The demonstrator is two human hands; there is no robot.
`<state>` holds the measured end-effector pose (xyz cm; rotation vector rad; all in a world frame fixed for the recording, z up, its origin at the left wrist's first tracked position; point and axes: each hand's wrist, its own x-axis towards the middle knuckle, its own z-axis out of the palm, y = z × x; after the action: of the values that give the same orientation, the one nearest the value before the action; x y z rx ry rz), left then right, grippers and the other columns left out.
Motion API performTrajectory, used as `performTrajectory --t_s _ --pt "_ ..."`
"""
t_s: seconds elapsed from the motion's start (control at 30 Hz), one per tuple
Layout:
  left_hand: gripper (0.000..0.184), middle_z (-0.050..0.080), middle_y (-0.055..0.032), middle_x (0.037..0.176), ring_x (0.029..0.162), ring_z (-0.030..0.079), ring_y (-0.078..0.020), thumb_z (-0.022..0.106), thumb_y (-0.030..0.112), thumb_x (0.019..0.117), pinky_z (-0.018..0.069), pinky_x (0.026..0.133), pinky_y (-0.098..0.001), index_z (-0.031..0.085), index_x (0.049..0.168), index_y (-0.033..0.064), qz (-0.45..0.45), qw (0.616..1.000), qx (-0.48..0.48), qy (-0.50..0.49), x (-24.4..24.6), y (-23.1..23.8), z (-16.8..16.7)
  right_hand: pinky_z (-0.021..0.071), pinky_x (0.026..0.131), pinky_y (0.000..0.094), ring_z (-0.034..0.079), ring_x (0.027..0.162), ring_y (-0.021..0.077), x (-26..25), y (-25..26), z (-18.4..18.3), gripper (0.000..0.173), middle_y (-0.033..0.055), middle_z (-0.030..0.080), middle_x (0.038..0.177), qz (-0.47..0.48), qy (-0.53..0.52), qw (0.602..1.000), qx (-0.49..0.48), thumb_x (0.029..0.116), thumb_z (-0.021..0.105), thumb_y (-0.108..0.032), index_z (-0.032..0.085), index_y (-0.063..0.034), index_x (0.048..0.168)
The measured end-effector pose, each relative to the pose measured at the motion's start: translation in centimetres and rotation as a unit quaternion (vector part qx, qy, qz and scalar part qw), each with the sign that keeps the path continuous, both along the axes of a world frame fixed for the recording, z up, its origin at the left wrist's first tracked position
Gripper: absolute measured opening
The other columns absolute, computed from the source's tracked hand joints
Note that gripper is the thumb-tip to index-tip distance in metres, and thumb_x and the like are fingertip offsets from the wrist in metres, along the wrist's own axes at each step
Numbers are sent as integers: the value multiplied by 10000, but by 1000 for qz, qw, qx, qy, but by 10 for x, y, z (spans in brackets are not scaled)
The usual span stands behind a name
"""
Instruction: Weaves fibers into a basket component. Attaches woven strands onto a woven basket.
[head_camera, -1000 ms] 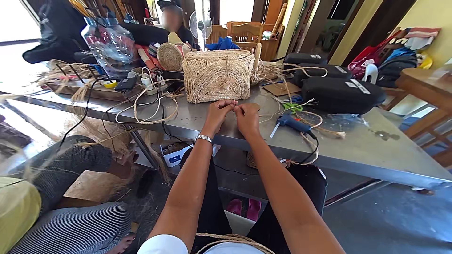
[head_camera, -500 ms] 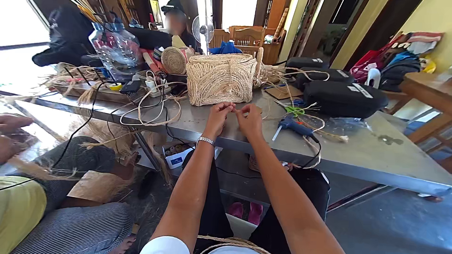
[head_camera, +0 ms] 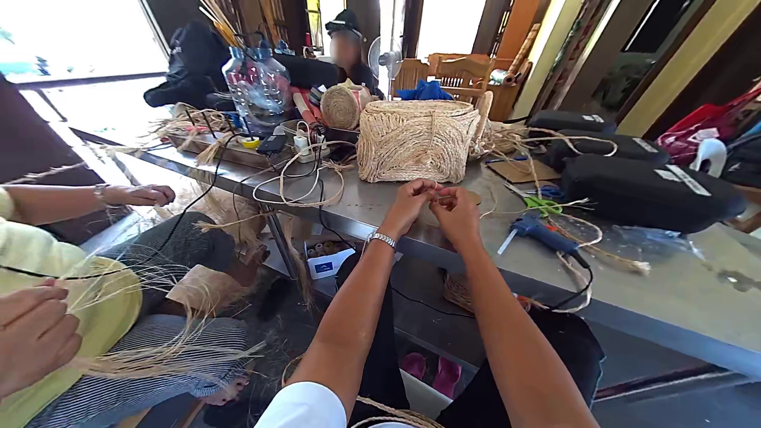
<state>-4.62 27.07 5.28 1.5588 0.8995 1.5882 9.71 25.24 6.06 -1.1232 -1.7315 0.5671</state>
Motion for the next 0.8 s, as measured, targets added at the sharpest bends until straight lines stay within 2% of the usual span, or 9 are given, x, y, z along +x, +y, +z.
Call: performTrajectory --t_s 0.1,0.17,0.3,0.47,0.63,0.8 --pt "184 628 -40 837 652 490 -75 561 114 1027 394 581 -232 676 1159 59 31 999 -12 39 1 -27 6 565 847 498 690 929 302 1 1 -1 325 187 699 1058 -13 15 1000 15 956 742 -171 646 14 1205" --pt "190 622 -49 822 626 467 -87 546 133 1041 370 554 -238 674 1171 82 45 997 -23 58 4 -41 10 568 861 500 694 934 295 2 2 -1 292 176 703 1065 -22 11 1000 19 957 749 -188 678 4 1165" --pt "194 605 -65 832 648 454 -106 563 89 1020 389 593 -282 675 1170 42 57 996 -8 67 3 -37 12 551 883 543 696 946 318 3 -3 3 277 183 719 1052 -39 -9 999 27 974 735 -238 716 -4 1120" --pt "205 634 -91 904 722 502 -117 554 56 1026 447 677 -305 666 1190 4 55 996 0 71 4 -35 15 524 876 520 680 915 302 3 -9 6 278 199 720 1001 -57 0 998 34 982 726 -243 734 15 1085" --pt "218 593 -80 857 702 471 -125 563 70 1025 429 658 -310 664 1209 13 57 996 -16 67 6 -40 17 528 897 532 692 944 310 4 -6 3 275 205 725 1015 -48 -5 998 30 1011 681 -239 732 17 1096" --pt "215 557 -62 815 671 438 -113 569 58 1020 403 627 -293 662 1208 12 63 996 -12 62 7 -40 17 495 939 575 675 1019 351 3 -8 7 301 215 714 1070 -45 -34 998 5 1072 566 -228 709 28 1139"
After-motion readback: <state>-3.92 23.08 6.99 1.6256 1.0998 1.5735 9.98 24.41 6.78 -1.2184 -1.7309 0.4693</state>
